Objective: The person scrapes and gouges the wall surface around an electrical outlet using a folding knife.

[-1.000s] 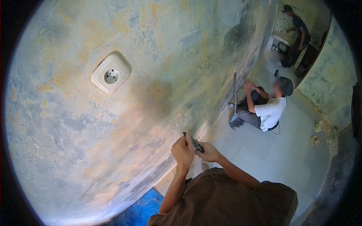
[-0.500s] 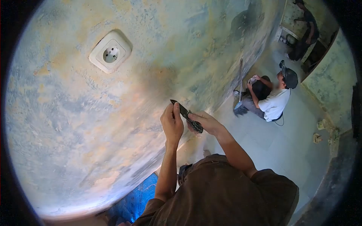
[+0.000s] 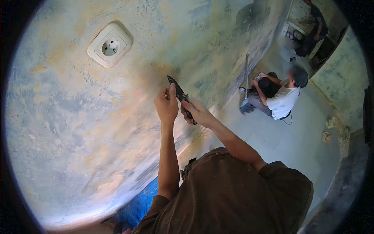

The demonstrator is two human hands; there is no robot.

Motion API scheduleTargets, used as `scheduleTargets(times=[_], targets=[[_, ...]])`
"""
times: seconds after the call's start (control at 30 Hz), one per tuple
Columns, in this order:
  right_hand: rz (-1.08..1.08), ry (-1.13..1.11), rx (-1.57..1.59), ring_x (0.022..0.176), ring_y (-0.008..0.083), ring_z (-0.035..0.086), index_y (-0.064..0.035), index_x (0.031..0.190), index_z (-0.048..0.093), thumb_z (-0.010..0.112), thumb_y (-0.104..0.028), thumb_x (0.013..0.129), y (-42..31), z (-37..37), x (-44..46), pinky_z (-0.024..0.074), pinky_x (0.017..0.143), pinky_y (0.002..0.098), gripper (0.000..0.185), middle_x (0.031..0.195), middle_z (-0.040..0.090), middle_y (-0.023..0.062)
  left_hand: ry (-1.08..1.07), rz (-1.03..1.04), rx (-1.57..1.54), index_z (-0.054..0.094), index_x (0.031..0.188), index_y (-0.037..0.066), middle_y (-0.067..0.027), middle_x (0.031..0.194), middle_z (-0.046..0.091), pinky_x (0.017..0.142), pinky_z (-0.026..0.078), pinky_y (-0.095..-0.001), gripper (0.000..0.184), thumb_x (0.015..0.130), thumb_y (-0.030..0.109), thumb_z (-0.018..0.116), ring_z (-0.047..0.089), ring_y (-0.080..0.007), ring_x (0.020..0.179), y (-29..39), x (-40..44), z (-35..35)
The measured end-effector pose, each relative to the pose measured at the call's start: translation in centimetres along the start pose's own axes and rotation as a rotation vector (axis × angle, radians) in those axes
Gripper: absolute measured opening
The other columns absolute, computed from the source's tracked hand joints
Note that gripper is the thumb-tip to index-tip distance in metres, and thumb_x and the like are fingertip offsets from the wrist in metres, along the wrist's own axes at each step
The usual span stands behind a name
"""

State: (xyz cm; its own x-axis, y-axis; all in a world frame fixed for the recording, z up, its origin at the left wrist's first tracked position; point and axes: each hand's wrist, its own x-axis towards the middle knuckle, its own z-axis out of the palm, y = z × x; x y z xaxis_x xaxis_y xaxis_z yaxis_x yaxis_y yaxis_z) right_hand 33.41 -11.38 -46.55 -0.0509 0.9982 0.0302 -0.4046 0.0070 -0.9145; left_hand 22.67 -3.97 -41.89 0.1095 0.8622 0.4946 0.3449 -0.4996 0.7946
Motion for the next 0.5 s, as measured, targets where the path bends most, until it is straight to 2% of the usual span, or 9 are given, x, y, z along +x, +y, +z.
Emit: scheduleTargets(times=[0.13, 0.43, 0.5], targets=[[-0.007, 0.078, 0.001, 0.044, 0.0064, 0.042, -0.0093, 0.087, 0.047, 0.047, -0.032, 0.104, 0.3, 0.1, 1.4, 0.0323, 0.038, 0.0232, 0.029, 0.062, 0.047, -0.0029, -0.025, 0.005, 0.062, 0.061, 0.073, -0.002, -0.0111, 0.053, 0.048, 0.048, 0.034, -0.0348, 0.037, 0.095, 0.027, 0.062, 0.042, -0.0183, 0.049, -0.9, 0.5, 0.2], [-0.124, 0.169, -0.223, 0.05, 0.009, 0.048, -0.006, 0.087, 0.052, 0.05, -0.032, 0.102, 2.0, -0.9, 4.0, 0.0383, 0.045, 0.0273, 0.03, 0.061, 0.051, -0.0015, 0.001, 0.028, 0.059, 0.058, 0.075, -0.002, -0.0147, 0.06, 0.054, 0.051, 0.038, -0.036, 0.034, 0.096, 0.024, 0.061, 0.047, -0.021, 0.051, -0.9, 1.3, 0.6], [-0.134, 0.175, -0.219, 0.047, 0.0058, 0.041, -0.0081, 0.086, 0.05, 0.048, -0.032, 0.103, 1.6, -0.6, 3.8, 0.0327, 0.041, 0.0239, 0.029, 0.062, 0.046, -0.0039, 0.03, 0.051, 0.051, 0.058, 0.076, -0.002, -0.0147, 0.06, 0.054, 0.051, 0.038, -0.0358, 0.033, 0.096, 0.024, 0.06, 0.048, -0.0213, 0.051, -0.8, 1.4, 0.8]])
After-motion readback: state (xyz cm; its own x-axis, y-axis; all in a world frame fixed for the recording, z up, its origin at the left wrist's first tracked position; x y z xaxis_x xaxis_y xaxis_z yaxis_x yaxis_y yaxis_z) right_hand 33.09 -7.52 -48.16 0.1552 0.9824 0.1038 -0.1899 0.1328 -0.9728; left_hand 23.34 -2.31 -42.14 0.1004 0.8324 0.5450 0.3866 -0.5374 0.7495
